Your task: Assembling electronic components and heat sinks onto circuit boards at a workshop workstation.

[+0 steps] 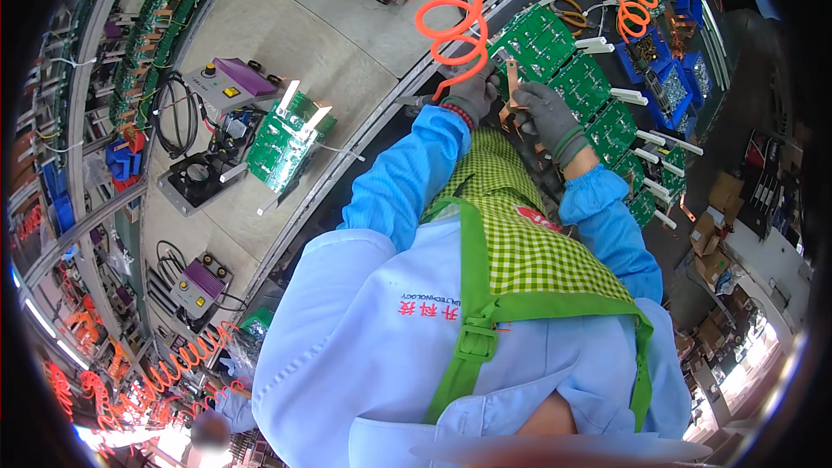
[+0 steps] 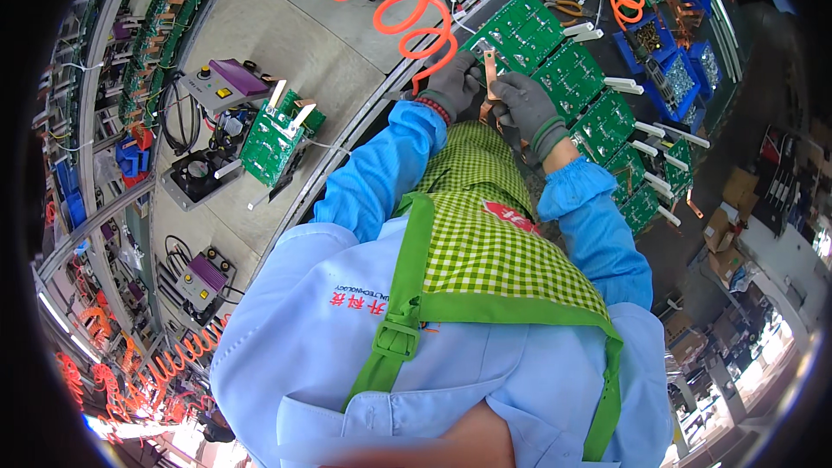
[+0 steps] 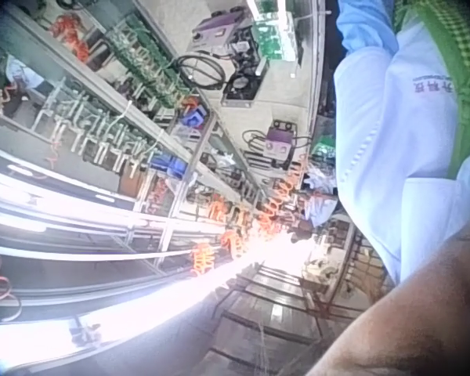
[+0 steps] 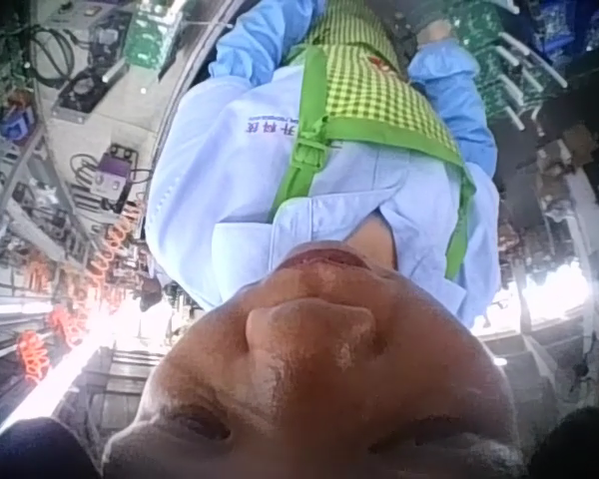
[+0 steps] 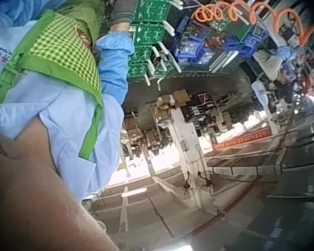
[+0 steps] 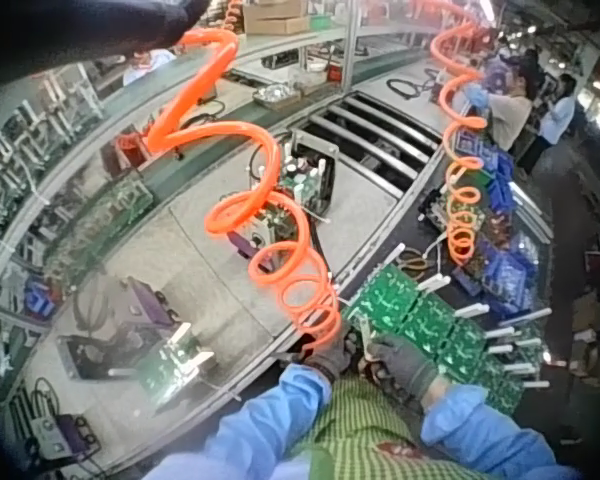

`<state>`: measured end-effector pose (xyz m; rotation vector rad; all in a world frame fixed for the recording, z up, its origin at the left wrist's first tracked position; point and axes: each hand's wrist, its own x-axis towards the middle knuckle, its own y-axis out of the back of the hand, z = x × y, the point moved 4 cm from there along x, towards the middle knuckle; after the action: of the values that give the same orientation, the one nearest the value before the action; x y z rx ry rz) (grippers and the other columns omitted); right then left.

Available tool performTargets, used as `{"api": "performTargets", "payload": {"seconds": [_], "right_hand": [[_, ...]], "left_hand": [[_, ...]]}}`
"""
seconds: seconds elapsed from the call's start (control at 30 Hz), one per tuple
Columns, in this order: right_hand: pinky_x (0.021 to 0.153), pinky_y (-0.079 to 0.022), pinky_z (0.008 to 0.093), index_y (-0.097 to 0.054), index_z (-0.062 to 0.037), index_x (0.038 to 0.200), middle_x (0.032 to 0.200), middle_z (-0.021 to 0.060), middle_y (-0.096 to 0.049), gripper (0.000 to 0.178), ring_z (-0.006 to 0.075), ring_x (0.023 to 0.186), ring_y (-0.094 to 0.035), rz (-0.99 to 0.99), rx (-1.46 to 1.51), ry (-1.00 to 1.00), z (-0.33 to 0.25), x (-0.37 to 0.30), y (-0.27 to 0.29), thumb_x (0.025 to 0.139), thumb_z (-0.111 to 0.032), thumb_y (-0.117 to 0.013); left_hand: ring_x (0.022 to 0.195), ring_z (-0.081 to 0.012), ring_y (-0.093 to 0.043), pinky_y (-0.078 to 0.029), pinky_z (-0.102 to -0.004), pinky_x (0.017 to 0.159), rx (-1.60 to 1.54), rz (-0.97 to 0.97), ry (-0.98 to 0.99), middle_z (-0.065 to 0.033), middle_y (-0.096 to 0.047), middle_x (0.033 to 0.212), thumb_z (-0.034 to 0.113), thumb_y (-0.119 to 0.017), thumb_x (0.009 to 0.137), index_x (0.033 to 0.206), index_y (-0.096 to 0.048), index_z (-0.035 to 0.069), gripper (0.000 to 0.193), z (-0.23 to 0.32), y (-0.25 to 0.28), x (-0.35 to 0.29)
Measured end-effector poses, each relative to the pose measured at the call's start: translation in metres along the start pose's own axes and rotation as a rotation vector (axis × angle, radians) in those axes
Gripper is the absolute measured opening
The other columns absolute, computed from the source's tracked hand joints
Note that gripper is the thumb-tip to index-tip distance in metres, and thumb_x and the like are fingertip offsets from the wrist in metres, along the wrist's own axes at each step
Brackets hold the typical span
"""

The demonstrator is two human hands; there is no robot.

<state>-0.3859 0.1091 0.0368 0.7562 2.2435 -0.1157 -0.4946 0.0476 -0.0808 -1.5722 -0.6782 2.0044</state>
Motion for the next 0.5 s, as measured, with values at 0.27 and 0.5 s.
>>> {"api": "performTargets", "payload": {"seconds": [0.27, 0.5], "right_hand": [[0.045, -0.040, 0.0192, -0.054, -0.0026, 0.106, 0.082, 0.0083, -0.064, 0.027, 0.0072, 0.055, -0.051, 0.002, 0.205, -0.063, 0.018, 0.011, -0.006, 0.087, -0.022, -0.057], [0.051, -0.045, 0.0207, -0.053, -0.0015, 0.111, 0.083, 0.0078, -0.065, 0.027, 0.0090, 0.062, -0.057, -0.001, 0.185, -0.063, 0.016, 0.011, -0.006, 0.090, -0.017, -0.049]], "left_hand": [[0.057, -0.0064, -0.048, -0.039, -0.0139, 0.043, -0.062, -0.035, -0.038, -0.0003, -0.049, 0.070, 0.009, -0.054, 0.089, 0.087, -0.052, 0.007, 0.003, -0.006, 0.001, 0.008], [0.068, -0.0081, -0.054, -0.046, -0.0153, 0.053, -0.049, -0.062, -0.078, -0.0034, -0.055, 0.078, 0.008, -0.050, 0.091, 0.094, -0.056, 0.005, 0.007, -0.008, 0.005, 0.021]]}}
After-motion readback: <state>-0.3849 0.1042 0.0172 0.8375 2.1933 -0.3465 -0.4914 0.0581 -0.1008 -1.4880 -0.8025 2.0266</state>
